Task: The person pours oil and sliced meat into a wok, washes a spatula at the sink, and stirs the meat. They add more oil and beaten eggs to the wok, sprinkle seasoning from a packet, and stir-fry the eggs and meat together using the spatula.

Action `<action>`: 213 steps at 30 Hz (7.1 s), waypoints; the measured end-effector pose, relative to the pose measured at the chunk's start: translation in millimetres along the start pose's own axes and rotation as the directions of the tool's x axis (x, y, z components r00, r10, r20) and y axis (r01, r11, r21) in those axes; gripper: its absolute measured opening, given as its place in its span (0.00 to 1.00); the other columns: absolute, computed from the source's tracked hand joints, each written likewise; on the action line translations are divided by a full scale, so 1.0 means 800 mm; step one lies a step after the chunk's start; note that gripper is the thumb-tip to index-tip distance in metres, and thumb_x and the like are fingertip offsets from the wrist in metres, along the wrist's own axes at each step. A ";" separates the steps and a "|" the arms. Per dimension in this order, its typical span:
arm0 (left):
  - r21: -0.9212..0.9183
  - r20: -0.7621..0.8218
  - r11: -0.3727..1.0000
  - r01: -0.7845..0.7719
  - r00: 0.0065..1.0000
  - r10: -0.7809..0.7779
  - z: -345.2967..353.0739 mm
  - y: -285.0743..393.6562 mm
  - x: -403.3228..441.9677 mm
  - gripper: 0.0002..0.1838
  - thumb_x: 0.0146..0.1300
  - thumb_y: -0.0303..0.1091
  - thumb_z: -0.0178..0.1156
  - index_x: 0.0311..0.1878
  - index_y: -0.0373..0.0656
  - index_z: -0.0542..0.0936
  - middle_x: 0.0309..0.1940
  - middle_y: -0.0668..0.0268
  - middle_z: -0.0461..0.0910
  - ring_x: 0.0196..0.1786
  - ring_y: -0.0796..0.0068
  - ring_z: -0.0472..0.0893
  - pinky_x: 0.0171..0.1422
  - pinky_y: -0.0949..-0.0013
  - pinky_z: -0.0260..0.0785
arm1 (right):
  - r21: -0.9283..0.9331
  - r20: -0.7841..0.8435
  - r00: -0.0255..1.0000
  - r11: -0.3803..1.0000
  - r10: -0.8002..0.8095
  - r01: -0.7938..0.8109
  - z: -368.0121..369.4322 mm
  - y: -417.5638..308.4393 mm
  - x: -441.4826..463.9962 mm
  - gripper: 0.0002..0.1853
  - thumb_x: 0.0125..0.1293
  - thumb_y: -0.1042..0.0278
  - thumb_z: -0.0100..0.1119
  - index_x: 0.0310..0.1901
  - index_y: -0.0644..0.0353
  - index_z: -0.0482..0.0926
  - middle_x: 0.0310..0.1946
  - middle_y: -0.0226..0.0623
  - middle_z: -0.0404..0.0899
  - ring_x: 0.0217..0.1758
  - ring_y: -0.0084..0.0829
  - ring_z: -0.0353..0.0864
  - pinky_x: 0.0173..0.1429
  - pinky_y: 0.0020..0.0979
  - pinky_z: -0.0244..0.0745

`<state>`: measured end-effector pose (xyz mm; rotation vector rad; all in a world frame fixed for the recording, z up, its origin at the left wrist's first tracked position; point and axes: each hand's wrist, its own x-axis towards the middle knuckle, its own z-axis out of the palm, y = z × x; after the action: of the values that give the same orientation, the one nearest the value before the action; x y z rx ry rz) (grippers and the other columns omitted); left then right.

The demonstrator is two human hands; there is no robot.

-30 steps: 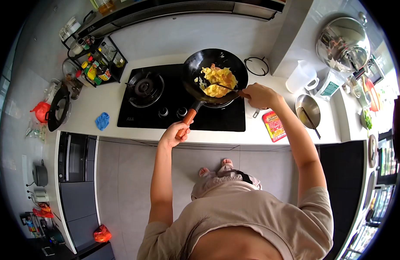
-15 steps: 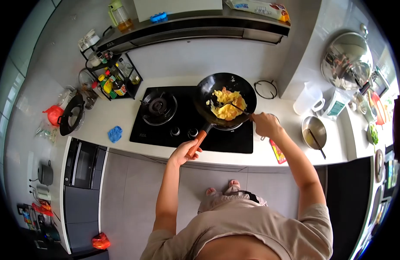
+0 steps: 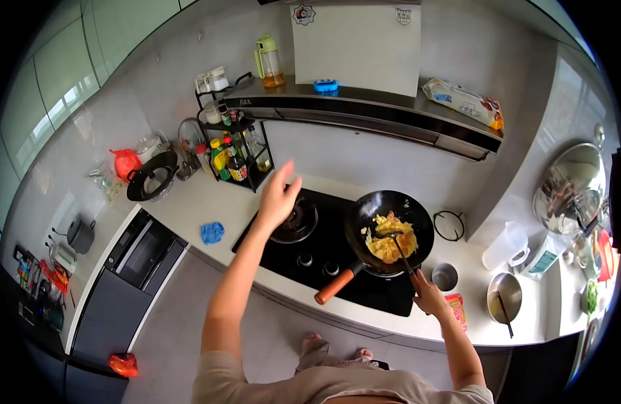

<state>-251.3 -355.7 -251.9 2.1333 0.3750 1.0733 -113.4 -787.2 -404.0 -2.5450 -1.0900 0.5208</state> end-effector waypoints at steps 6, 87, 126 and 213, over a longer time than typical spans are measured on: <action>0.330 -0.124 0.815 -0.477 0.834 0.538 -0.037 0.087 0.241 0.38 0.62 0.36 0.60 0.73 0.43 0.56 0.50 0.53 0.76 0.53 0.56 0.76 0.58 0.60 0.68 | -0.132 -0.178 0.979 0.983 0.100 -0.124 0.016 -0.029 -0.002 0.43 0.53 0.61 0.65 0.71 0.50 0.57 0.67 0.54 0.61 0.57 0.55 0.73 0.60 0.47 0.72; -0.004 0.077 0.891 -0.454 0.888 0.453 0.102 -0.003 0.101 0.34 0.61 0.29 0.60 0.70 0.40 0.61 0.37 0.57 0.72 0.42 0.59 0.73 0.52 0.60 0.67 | -0.222 -0.412 0.857 0.878 0.311 -0.425 -0.049 -0.088 -0.011 0.27 0.56 0.77 0.52 0.58 0.41 0.76 0.34 0.45 0.80 0.37 0.47 0.83 0.39 0.45 0.77; 0.091 0.980 0.071 0.993 -0.077 -0.182 0.100 -0.072 -0.221 0.24 0.69 0.52 0.53 0.56 0.41 0.72 0.41 0.54 0.80 0.41 0.64 0.83 0.44 0.65 0.79 | -0.034 -0.137 0.914 0.920 0.382 -0.390 -0.033 -0.145 -0.038 0.31 0.57 0.79 0.49 0.64 0.44 0.70 0.35 0.49 0.81 0.38 0.48 0.81 0.42 0.44 0.74; 0.011 0.962 0.090 0.996 0.015 -0.274 0.117 -0.067 -0.238 0.18 0.63 0.35 0.60 0.54 0.39 0.71 0.27 0.67 0.73 0.20 0.75 0.75 0.23 0.74 0.67 | 0.059 -0.576 0.750 0.932 0.325 -0.358 0.010 -0.144 -0.035 0.24 0.60 0.74 0.57 0.60 0.56 0.74 0.24 0.44 0.74 0.27 0.43 0.76 0.34 0.40 0.71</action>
<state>-291.3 -462.5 -438.5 0.9529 0.4360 -0.5488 -206.2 -731.2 -356.4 -2.6793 -0.4184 -0.2229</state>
